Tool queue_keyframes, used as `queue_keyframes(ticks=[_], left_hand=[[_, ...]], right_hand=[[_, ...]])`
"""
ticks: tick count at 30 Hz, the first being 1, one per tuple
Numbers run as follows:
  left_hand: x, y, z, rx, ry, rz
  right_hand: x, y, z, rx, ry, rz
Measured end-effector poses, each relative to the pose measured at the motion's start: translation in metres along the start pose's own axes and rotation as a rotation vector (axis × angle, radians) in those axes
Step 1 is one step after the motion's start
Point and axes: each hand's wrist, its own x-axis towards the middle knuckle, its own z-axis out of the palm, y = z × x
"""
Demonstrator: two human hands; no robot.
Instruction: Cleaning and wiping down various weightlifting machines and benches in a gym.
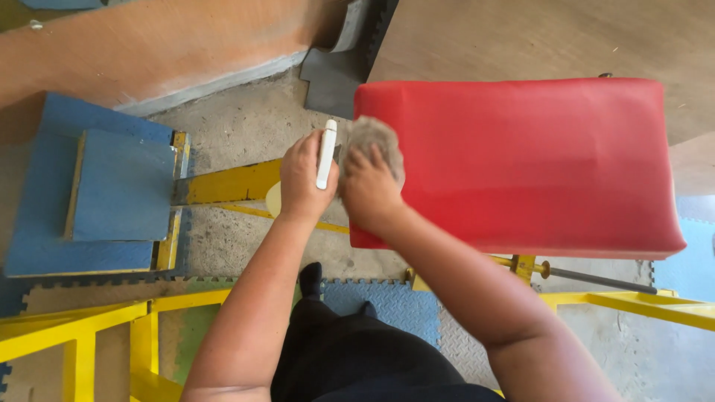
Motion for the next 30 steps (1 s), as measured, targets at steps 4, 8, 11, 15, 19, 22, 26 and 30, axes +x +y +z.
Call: queue_keyframes(ticks=[4,8,11,15,19,22,26,30], left_hand=[[-0.032,0.023,0.001,0.061,-0.04,0.007],[-0.063,0.039,0.009,0.144,-0.043,-0.003],[-0.072,0.046,0.009,0.151,-0.009,0.002],[-0.071,0.043,0.004,0.121,0.028,0.037],[-0.062,0.039,-0.003,0.037,-0.027,-0.017],[-0.054,0.037,-0.01,0.004,-0.134,-0.087],[-0.047,0.029,-0.013,-0.036,-0.24,-0.133],[-0.041,0.024,-0.014,-0.066,-0.258,-0.16]], right_hand=[[-0.067,-0.03,0.018,0.077,-0.014,-0.13],[-0.117,-0.02,0.037,0.105,0.161,-0.255],[-0.124,-0.001,0.051,0.169,0.322,-0.271],[-0.085,0.019,0.034,0.193,0.275,-0.198],[-0.016,0.045,0.014,0.171,0.177,-0.039],[0.028,0.06,-0.006,0.17,0.157,0.058],[0.083,0.078,-0.02,0.211,0.129,0.21],[0.09,0.077,-0.006,0.207,0.122,0.236]])
